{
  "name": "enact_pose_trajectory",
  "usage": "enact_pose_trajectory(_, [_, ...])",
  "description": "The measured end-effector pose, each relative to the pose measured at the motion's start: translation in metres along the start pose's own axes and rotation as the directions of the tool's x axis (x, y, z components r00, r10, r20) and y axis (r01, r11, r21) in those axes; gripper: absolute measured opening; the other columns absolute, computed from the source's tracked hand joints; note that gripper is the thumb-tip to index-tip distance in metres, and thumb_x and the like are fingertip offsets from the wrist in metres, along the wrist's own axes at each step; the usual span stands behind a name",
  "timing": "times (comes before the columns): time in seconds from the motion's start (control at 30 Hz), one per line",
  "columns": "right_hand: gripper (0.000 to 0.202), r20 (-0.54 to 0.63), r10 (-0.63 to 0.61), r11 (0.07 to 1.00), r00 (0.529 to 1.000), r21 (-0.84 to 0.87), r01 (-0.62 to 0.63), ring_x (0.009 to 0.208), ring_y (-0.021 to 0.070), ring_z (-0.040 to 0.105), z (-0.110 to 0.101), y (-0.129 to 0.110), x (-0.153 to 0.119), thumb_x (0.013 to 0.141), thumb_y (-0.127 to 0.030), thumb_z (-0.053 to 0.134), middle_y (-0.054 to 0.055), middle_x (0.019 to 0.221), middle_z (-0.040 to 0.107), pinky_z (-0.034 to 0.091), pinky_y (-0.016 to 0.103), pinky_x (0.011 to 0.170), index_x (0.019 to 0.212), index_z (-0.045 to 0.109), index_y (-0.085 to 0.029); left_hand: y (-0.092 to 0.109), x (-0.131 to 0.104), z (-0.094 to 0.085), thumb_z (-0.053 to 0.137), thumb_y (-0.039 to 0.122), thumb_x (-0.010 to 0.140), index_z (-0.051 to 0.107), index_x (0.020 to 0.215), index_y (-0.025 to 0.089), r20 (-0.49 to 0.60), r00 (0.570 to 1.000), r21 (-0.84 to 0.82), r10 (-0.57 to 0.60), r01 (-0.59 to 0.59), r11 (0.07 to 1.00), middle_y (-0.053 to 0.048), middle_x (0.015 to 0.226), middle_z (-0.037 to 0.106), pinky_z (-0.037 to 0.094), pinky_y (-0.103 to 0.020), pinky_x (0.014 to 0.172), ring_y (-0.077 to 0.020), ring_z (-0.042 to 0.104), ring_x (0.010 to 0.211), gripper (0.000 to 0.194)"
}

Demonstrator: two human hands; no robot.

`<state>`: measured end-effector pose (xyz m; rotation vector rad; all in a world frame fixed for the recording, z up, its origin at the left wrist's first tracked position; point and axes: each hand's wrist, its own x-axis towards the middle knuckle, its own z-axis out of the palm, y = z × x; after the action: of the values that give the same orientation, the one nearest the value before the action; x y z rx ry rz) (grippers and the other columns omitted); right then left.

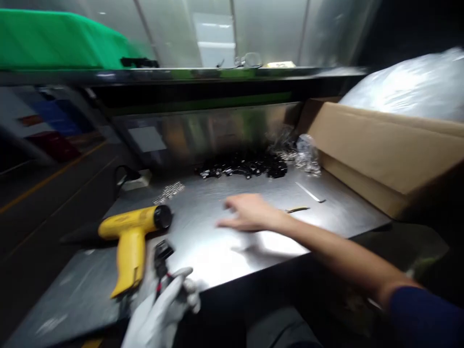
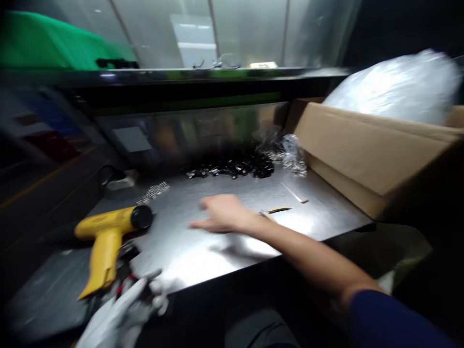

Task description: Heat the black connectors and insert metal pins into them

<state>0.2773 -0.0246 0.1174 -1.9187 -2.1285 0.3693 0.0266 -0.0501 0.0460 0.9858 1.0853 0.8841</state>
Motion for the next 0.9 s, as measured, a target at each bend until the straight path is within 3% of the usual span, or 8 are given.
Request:
enact_pose_trajectory(0.1, [0.069,-0.08,0.115,0.989,0.99,-0.087,-0.122,0.116,0.0437,0.057,0.001,0.101,-0.06,0.082,-0.059,0.068,0.027,0.129,0.06,0.045,0.06,0.096,0.127,0.061,-0.007,0.015,0.0,0.016,0.075,0.048,0.077,0.07,0.1,0.014,-0.019,0.999,0.095,0.046,-0.044,0.995,-0.003,0.072,0.067,0.051,-0.032,0.061,-0.0189,0.061,0.065,0.041])
enact_pose_trajectory(0.17, [0.079,-0.085,0.147,0.982,0.985,-0.104,-0.155,0.117,0.0492,0.054,0.018,0.153,-0.086,0.076,-0.064,0.072,0.032,0.134,0.054,0.042,0.064,0.096,0.128,0.061,-0.005,0.018,0.008,0.02,0.069,0.047,0.084,0.071,0.097,0.013,-0.036,0.987,0.336,0.155,-0.134,0.932,-0.002,0.071,0.066,0.049,-0.029,0.064,-0.0163,0.06,0.065,0.036])
enact_pose_trajectory(0.3, [0.063,-0.172,0.124,0.971,0.977,-0.184,-0.156,0.116,0.0401,0.056,0.053,0.198,-0.121,0.09,-0.059,0.057,0.024,0.135,0.054,0.045,0.054,0.097,0.139,0.056,-0.019,0.017,0.023,0.029,0.062,0.044,0.089,0.071,0.1,0.014,-0.032,0.965,0.556,0.259,-0.198,0.807,-0.002,0.074,0.067,0.048,-0.028,0.065,-0.0156,0.061,0.067,0.033])
enact_pose_trajectory(0.4, [0.052,-0.237,0.084,0.962,0.968,-0.235,-0.141,0.101,0.0371,0.061,0.059,0.198,-0.128,0.094,-0.053,0.051,0.021,0.119,0.061,0.05,0.053,0.087,0.133,0.059,-0.02,0.014,0.03,0.037,0.059,0.04,0.091,0.072,0.098,0.017,-0.028,0.947,0.659,0.319,-0.222,0.719,-0.002,0.075,0.068,0.048,-0.029,0.065,-0.0177,0.063,0.07,0.028])
enact_pose_trajectory(0.5, [0.047,-0.236,0.053,0.985,0.97,-0.148,-0.089,0.095,0.0305,0.064,0.051,0.179,-0.118,0.098,-0.048,0.046,0.017,0.122,0.06,0.053,0.047,0.082,0.136,0.056,-0.021,0.008,0.037,0.039,0.058,0.037,0.092,0.069,0.082,0.019,0.026,0.905,0.802,0.425,-0.273,0.531,-0.001,0.071,0.066,0.045,-0.029,0.066,-0.0176,0.062,0.07,0.023])
enact_pose_trajectory(0.67, [0.042,-0.172,-0.209,0.971,0.963,0.084,0.226,0.084,0.0189,0.062,0.031,0.121,-0.073,0.103,-0.042,0.038,0.01,0.124,0.057,0.054,0.032,0.07,0.137,0.053,-0.023,-0.002,0.055,0.035,0.06,0.03,0.09,0.07,0.1,0.019,0.172,0.785,0.906,0.595,-0.363,0.217,-0.004,0.083,0.065,0.045,-0.032,0.078,-0.0197,0.061,0.079,0.018])
enact_pose_trajectory(0.77, [0.041,-0.171,-0.331,0.935,0.928,0.075,0.347,0.08,0.018,0.059,0.033,0.101,-0.046,0.102,-0.041,0.042,0.01,0.118,0.058,0.053,0.032,0.069,0.133,0.055,-0.018,-0.005,0.061,0.033,0.06,0.03,0.09,0.069,0.105,0.019,0.203,0.772,0.918,0.602,-0.364,0.158,-0.006,0.087,0.067,0.046,-0.032,0.08,-0.0212,0.062,0.082,0.021])
enact_pose_trajectory(0.9, [0.042,-0.182,-0.289,0.957,0.94,-0.021,0.29,0.096,0.0266,0.058,0.045,0.101,-0.033,0.099,-0.038,0.047,0.016,0.119,0.057,0.052,0.043,0.084,0.131,0.057,-0.013,-0.006,0.062,0.033,0.059,0.028,0.089,0.069,0.106,0.021,0.259,0.755,0.895,0.602,-0.423,0.145,-0.007,0.096,0.07,0.046,-0.033,0.085,-0.0235,0.065,0.09,0.021])
